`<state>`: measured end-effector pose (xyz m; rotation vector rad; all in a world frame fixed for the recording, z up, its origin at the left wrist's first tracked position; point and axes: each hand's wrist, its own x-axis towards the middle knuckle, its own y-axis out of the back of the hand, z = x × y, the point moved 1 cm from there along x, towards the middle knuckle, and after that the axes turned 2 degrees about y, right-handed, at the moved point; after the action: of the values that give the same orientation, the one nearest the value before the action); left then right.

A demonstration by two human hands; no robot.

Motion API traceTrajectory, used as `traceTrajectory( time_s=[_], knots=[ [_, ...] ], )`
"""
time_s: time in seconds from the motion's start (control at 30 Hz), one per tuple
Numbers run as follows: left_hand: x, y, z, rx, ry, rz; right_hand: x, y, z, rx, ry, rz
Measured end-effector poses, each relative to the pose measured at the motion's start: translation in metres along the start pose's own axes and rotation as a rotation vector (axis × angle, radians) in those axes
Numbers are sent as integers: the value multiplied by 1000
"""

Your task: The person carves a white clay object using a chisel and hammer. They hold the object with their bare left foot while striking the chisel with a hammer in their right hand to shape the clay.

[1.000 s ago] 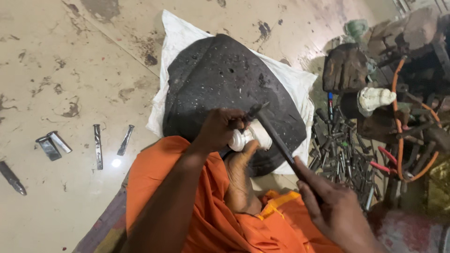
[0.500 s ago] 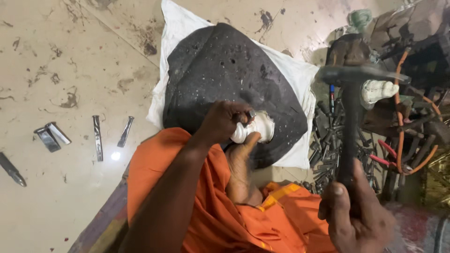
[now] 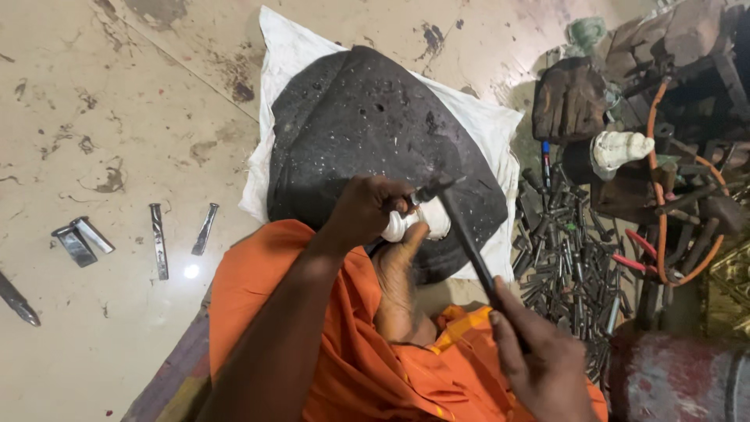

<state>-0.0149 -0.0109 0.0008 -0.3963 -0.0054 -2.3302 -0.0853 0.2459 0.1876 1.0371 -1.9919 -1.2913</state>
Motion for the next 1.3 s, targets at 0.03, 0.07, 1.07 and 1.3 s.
traceTrajectory(
  time_s=[0.03,0.07,1.07,1.3],
  knots=[
    [0,-1,0,5,-17,-11,-1,0,2,16,-130,8],
    [-1,0,0,14,-31,-20,-2,-1,2,158,-83,109],
    [-6,-3,1,139,-65,-63,-44,-32,31,244,-39,343],
    [-7,-4,9,213,-191,-35,-47,-40,39,20,43,286]
  ],
)
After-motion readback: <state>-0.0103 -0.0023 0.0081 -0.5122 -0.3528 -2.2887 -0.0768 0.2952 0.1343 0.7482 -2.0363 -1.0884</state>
